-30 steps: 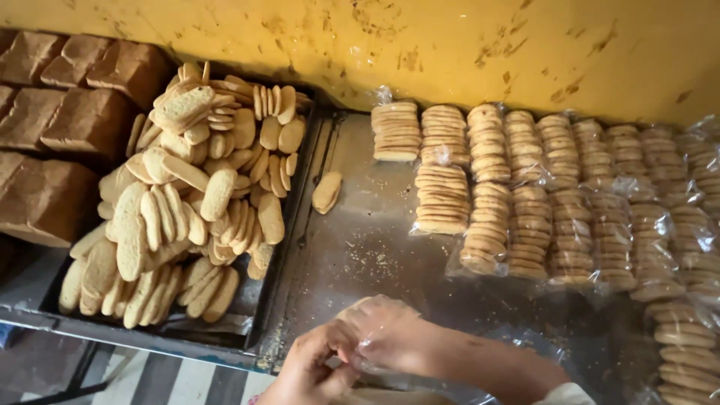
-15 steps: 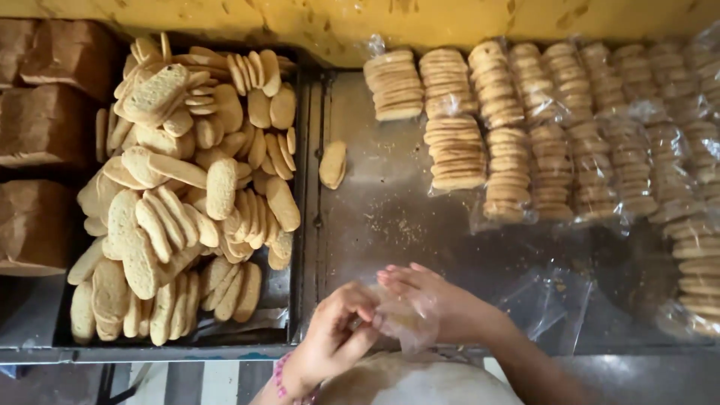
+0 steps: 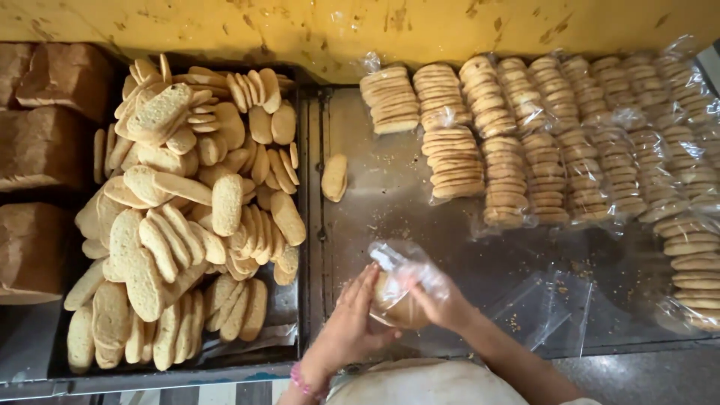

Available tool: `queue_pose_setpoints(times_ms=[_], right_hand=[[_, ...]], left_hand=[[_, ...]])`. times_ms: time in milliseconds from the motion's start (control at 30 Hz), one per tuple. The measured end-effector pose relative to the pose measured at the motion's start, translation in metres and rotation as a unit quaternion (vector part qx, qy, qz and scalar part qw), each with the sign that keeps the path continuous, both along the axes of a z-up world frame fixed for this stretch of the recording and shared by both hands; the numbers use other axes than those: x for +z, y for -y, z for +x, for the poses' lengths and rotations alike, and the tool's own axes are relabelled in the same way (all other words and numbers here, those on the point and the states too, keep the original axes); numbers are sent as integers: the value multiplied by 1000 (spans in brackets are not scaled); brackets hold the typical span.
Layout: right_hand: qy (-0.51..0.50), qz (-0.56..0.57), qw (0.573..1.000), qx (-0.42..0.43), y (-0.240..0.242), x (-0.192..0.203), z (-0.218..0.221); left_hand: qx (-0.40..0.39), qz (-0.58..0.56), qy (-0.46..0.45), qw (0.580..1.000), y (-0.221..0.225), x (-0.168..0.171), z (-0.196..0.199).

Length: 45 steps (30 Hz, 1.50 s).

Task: The person places biscuits into clear plastic bags by hand while standing at a stainless steel table in a bakery production area.

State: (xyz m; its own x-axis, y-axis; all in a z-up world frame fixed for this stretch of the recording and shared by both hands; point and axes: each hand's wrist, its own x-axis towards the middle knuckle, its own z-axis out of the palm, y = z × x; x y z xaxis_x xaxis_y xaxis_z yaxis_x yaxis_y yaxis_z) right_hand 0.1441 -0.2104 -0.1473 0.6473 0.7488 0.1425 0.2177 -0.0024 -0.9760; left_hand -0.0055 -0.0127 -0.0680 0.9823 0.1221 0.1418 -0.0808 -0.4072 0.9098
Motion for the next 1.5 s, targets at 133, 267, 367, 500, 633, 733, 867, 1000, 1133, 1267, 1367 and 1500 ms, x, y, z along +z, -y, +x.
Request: queue_pose_setpoints(times_ms=[133,267,367,500,633,733,867,1000,1133,1267,1367,1500], right_hand=[[363,41,925,105,-39,78,-19],[513,12,848,133,-55,77,-31],[551,-20,815,181,-55,89,-33],[466,-56,866,172,-42,101,-24],[245,-51,968,-10,4,39,2],[-195,-47,980,-9,24,-15,11],[-524,91,846,41,41,-18,-18],[-349,93,932,15,62,8,-26],[-18,-63,998,-14,84,28,-31],[314,-44,947,41,92,14,-36],[406,-94,909,-10,84,17,-35],[-31,111,983,140,68,-5,-38]], left_hand=[[28,199,-1,980,13,-5,9],[6,-11,-5,1000,35,-52,11],[-27,-222,-18,974,49,-137,5],[-56,-219,-18,974,28,-113,3],[119,-158,121,973,4,-65,6],[132,-376,187,898,-4,-54,6],[80,-555,213,800,9,-52,2],[78,-456,142,875,18,-51,6],[19,-612,68,788,2,-110,3],[48,-655,-75,751,-6,-141,-15],[-65,-675,215,703,-29,-226,-4],[-78,-607,246,751,-56,-328,-37]])
